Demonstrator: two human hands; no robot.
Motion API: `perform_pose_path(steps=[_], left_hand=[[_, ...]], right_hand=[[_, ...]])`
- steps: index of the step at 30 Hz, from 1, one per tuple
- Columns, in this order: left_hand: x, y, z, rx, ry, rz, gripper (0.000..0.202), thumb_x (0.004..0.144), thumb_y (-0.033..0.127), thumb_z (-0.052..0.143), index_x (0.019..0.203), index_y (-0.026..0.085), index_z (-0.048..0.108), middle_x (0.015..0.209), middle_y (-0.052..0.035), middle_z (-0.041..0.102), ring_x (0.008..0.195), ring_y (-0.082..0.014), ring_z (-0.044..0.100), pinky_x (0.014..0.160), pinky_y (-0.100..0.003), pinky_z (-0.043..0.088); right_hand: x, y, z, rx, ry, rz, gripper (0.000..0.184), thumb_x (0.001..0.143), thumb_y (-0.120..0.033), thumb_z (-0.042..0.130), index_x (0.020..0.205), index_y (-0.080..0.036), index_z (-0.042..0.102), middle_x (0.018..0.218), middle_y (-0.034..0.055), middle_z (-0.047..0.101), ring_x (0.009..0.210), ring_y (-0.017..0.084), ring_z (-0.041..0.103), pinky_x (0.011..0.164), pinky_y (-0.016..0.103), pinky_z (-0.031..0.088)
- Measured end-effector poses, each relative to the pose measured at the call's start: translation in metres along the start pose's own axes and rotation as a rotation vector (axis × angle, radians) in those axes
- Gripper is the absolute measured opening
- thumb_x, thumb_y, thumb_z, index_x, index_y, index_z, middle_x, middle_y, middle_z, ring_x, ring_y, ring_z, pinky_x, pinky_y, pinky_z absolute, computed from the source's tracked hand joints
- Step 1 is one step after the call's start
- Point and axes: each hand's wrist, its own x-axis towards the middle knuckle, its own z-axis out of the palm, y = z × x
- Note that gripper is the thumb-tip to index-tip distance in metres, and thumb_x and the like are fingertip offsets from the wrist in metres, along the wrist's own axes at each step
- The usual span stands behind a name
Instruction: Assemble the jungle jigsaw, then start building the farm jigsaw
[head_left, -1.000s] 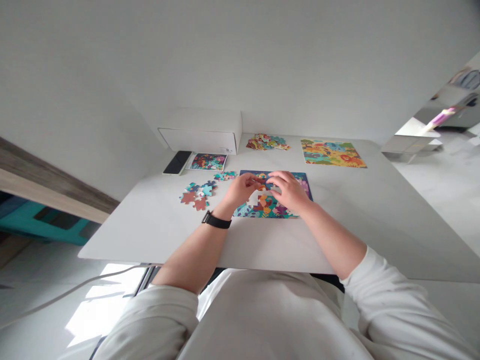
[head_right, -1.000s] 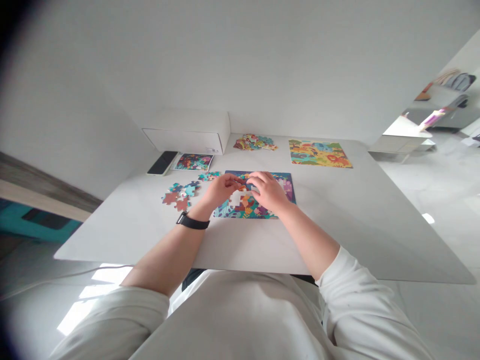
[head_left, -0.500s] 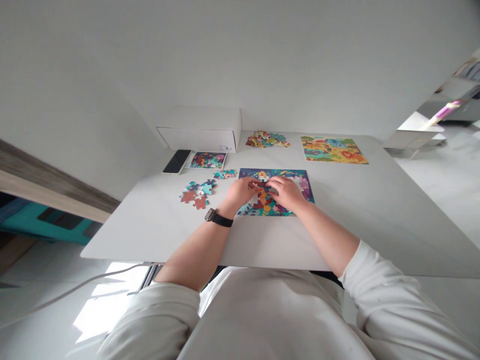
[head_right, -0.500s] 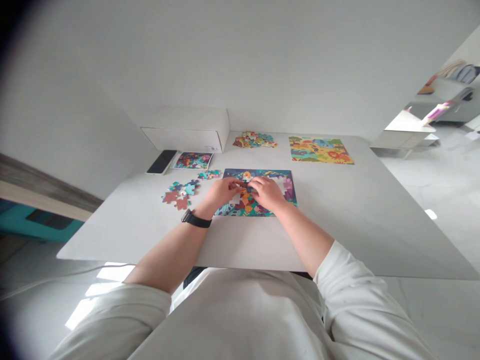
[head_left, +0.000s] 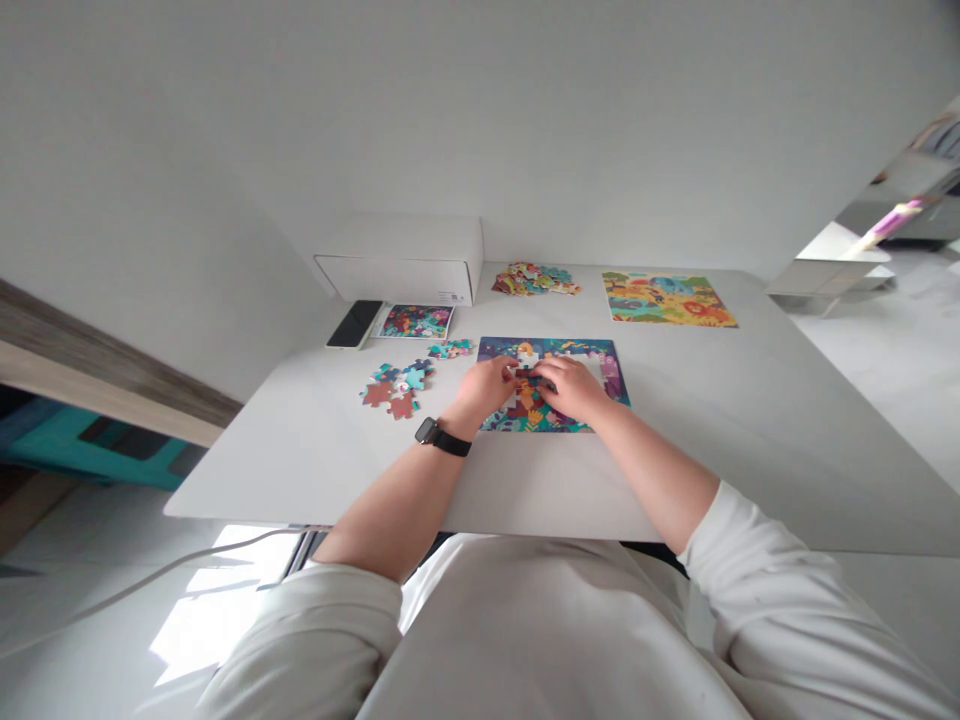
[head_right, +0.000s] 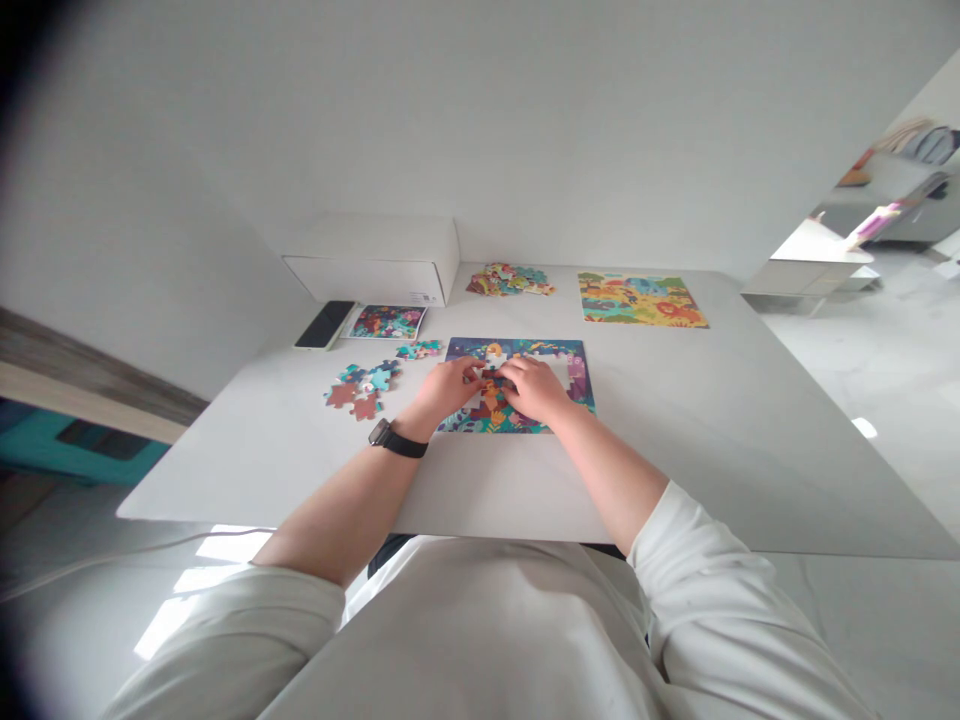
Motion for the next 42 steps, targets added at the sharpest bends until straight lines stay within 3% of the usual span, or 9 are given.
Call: perform_pose_path(steps=[13,21,27,33,37,42], left_hand=[[0.000,0.005,0.001,0.019,-0.018,0.058,0.031,0.087,0.016,0.070,0.115,0.022,0.082,0.100,-0.0095,0.082,0.095,-0.0281,0.074,0.087,-0.034,0.055],[-0.001,0.004,0.001,0.044,-0.018,0.090,0.030,0.089,0.016,0.070,0.115,0.023,0.084,0.108,-0.0114,0.080,0.102,-0.0296,0.073,0.097,-0.037,0.056],[-0.002,0.002,-0.003,0.109,0.001,0.186,0.031,0.096,0.016,0.062,0.116,0.021,0.085,0.112,-0.0144,0.076,0.109,-0.0311,0.070,0.102,-0.041,0.056],[-0.005,0.006,-0.011,0.203,-0.053,0.236,0.051,0.089,-0.001,0.048,0.112,0.022,0.088,0.118,-0.0123,0.077,0.114,-0.0258,0.070,0.110,-0.038,0.055],[-0.008,0.007,-0.015,0.271,-0.106,0.209,0.053,0.085,-0.001,0.049,0.111,0.022,0.089,0.117,-0.0128,0.077,0.113,-0.0251,0.071,0.107,-0.036,0.056],[-0.011,0.008,-0.017,0.293,-0.140,0.228,0.057,0.084,0.001,0.050,0.119,0.025,0.087,0.119,-0.0128,0.076,0.113,-0.0256,0.070,0.107,-0.036,0.057]], right_hand=[[0.000,0.001,0.004,-0.046,0.010,0.040,0.035,0.091,-0.011,0.066,0.122,-0.022,0.079,0.132,0.0117,0.076,0.126,0.033,0.066,0.113,0.051,0.050],[-0.002,0.000,0.003,-0.028,-0.008,0.047,0.030,0.093,-0.013,0.066,0.115,-0.023,0.083,0.133,0.0115,0.075,0.127,0.034,0.066,0.116,0.055,0.050],[-0.004,-0.008,-0.007,-0.015,0.071,0.037,0.038,0.093,-0.010,0.062,0.123,-0.022,0.082,0.136,0.0117,0.073,0.126,0.032,0.066,0.113,0.050,0.052],[-0.006,-0.010,-0.010,-0.047,-0.074,0.006,0.041,0.092,-0.005,0.059,0.120,-0.022,0.084,0.127,0.0092,0.079,0.117,0.029,0.067,0.111,0.047,0.050],[-0.007,-0.011,-0.012,-0.062,-0.157,-0.004,0.043,0.092,-0.005,0.060,0.122,-0.023,0.084,0.128,0.0085,0.079,0.115,0.029,0.067,0.109,0.045,0.049],[-0.009,-0.014,-0.016,-0.065,-0.166,-0.014,0.042,0.094,-0.008,0.060,0.127,-0.021,0.082,0.128,0.0094,0.079,0.117,0.030,0.067,0.108,0.045,0.049]])
